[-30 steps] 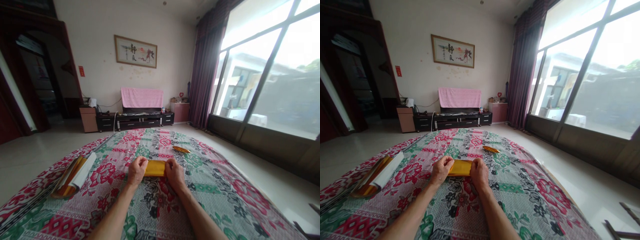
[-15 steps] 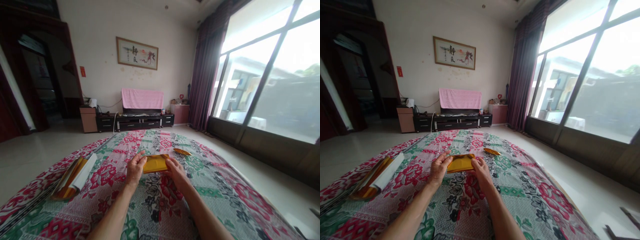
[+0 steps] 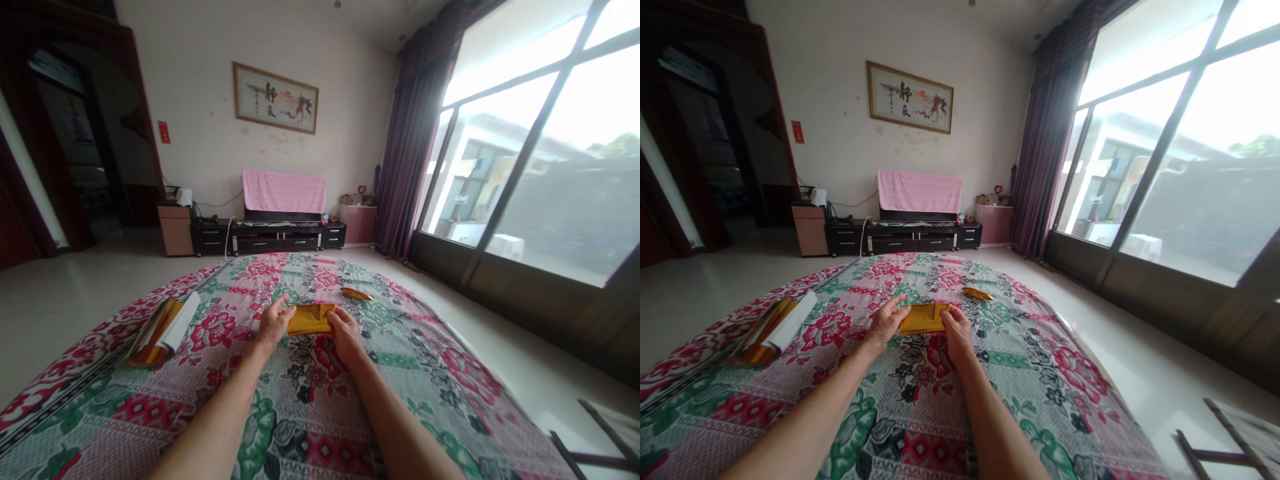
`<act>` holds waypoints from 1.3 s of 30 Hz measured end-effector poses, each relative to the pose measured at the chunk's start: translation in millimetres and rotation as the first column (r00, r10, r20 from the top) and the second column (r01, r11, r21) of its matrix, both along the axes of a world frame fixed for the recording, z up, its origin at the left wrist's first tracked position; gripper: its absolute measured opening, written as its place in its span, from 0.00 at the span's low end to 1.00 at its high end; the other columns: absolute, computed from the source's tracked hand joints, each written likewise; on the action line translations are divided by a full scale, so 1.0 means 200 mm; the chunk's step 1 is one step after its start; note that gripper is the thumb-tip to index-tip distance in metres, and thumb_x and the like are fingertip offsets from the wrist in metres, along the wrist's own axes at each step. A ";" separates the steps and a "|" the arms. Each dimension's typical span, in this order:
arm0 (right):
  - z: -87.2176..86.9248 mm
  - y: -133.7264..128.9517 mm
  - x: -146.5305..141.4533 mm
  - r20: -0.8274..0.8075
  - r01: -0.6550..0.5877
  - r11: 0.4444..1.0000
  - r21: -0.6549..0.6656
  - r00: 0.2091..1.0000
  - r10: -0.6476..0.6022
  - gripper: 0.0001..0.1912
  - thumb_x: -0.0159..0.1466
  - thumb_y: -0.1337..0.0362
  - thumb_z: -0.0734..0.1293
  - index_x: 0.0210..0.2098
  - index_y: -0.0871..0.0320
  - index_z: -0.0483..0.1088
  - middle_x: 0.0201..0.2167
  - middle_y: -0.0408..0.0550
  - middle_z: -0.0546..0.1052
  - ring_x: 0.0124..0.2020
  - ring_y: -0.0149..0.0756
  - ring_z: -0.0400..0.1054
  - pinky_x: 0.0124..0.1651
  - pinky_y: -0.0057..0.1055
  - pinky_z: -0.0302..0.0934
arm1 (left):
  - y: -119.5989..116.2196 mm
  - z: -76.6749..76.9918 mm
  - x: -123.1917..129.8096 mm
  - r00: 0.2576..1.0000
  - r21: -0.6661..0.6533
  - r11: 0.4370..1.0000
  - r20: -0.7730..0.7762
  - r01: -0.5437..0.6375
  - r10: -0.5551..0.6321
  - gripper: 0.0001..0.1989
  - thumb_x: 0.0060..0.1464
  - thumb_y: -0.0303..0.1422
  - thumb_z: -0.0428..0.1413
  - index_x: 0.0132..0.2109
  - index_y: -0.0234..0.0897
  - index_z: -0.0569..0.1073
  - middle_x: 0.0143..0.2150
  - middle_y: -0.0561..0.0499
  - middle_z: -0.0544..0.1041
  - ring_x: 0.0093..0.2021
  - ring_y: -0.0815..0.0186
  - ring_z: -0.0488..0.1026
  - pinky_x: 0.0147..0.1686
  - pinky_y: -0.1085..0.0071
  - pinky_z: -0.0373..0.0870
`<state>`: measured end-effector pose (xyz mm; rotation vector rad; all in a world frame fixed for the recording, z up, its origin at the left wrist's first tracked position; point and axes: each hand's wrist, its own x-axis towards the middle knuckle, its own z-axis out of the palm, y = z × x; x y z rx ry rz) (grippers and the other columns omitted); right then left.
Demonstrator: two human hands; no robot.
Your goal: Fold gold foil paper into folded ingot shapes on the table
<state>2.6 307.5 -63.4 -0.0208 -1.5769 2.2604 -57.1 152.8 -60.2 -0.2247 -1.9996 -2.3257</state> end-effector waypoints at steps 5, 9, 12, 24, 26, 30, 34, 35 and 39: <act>0.00 0.00 0.03 0.034 0.053 0.997 0.064 0.998 -0.056 0.09 0.48 0.60 0.64 0.26 0.59 0.70 0.18 0.38 0.69 0.20 0.27 0.59 0.25 0.23 0.55 | 0.00 0.06 0.09 0.992 0.022 0.999 0.125 0.025 -0.028 0.24 0.39 0.35 0.64 0.45 0.31 0.72 0.29 0.49 0.76 0.28 0.66 0.73 0.28 0.74 0.67; 0.02 -0.01 0.07 0.053 0.058 0.995 0.076 0.997 -0.062 0.11 0.48 0.59 0.65 0.28 0.58 0.70 0.18 0.37 0.69 0.20 0.28 0.60 0.25 0.24 0.55 | 0.00 0.06 0.14 0.983 0.054 0.997 0.171 0.055 -0.064 0.24 0.39 0.34 0.64 0.45 0.32 0.70 0.28 0.51 0.75 0.27 0.66 0.74 0.28 0.73 0.68; 0.03 -0.02 0.09 0.053 0.047 0.996 0.082 0.997 -0.052 0.13 0.48 0.57 0.65 0.30 0.58 0.70 0.22 0.40 0.72 0.23 0.31 0.64 0.28 0.26 0.59 | -0.01 0.07 0.16 0.979 0.066 0.993 0.171 0.101 -0.111 0.20 0.37 0.35 0.64 0.41 0.34 0.72 0.26 0.53 0.75 0.26 0.67 0.73 0.27 0.73 0.67; 0.02 -0.02 0.10 0.049 0.058 0.996 0.066 0.997 -0.062 0.13 0.49 0.58 0.67 0.31 0.58 0.70 0.24 0.42 0.74 0.25 0.33 0.65 0.30 0.28 0.60 | -0.02 0.07 0.11 0.952 0.094 0.975 0.215 0.203 -0.219 0.09 0.35 0.34 0.62 0.26 0.35 0.72 0.21 0.55 0.72 0.21 0.70 0.68 0.23 0.74 0.63; 0.02 -0.01 0.10 0.049 0.065 0.996 0.057 0.997 -0.067 0.12 0.49 0.58 0.66 0.31 0.58 0.70 0.25 0.42 0.74 0.25 0.33 0.66 0.30 0.28 0.60 | -0.01 0.06 0.11 0.949 0.125 0.969 0.210 0.212 -0.235 0.10 0.36 0.35 0.62 0.27 0.35 0.72 0.21 0.56 0.72 0.22 0.69 0.69 0.24 0.73 0.65; 0.02 -0.01 0.10 0.052 0.051 0.998 0.045 0.997 -0.053 0.11 0.50 0.59 0.66 0.31 0.58 0.70 0.24 0.42 0.73 0.24 0.32 0.65 0.29 0.27 0.59 | 0.00 0.04 0.11 0.953 0.173 0.961 0.178 0.215 -0.245 0.11 0.37 0.36 0.61 0.28 0.35 0.71 0.22 0.56 0.72 0.22 0.69 0.69 0.25 0.73 0.64; 0.02 -0.01 0.10 0.058 0.045 0.997 0.060 0.997 -0.048 0.11 0.50 0.58 0.66 0.30 0.57 0.70 0.25 0.43 0.74 0.25 0.34 0.66 0.29 0.28 0.60 | 0.00 0.02 0.12 0.962 0.176 0.963 0.148 0.203 -0.229 0.10 0.37 0.36 0.60 0.28 0.35 0.71 0.21 0.56 0.71 0.22 0.69 0.68 0.24 0.73 0.63; 0.02 -0.01 0.10 0.060 0.052 0.997 0.064 0.997 -0.056 0.11 0.50 0.58 0.66 0.31 0.57 0.70 0.24 0.43 0.74 0.25 0.34 0.66 0.28 0.28 0.60 | 0.00 0.02 0.12 0.965 0.169 0.966 0.143 0.197 -0.222 0.10 0.37 0.36 0.60 0.27 0.35 0.71 0.21 0.56 0.71 0.22 0.70 0.67 0.24 0.74 0.62; 0.03 -0.02 0.10 0.043 0.019 0.999 0.036 0.999 -0.021 0.12 0.49 0.58 0.65 0.32 0.57 0.69 0.26 0.44 0.75 0.26 0.35 0.68 0.30 0.29 0.62 | 0.00 0.03 0.12 0.972 0.138 0.974 0.130 0.178 -0.196 0.09 0.37 0.35 0.60 0.27 0.35 0.71 0.20 0.58 0.68 0.20 0.72 0.64 0.22 0.76 0.59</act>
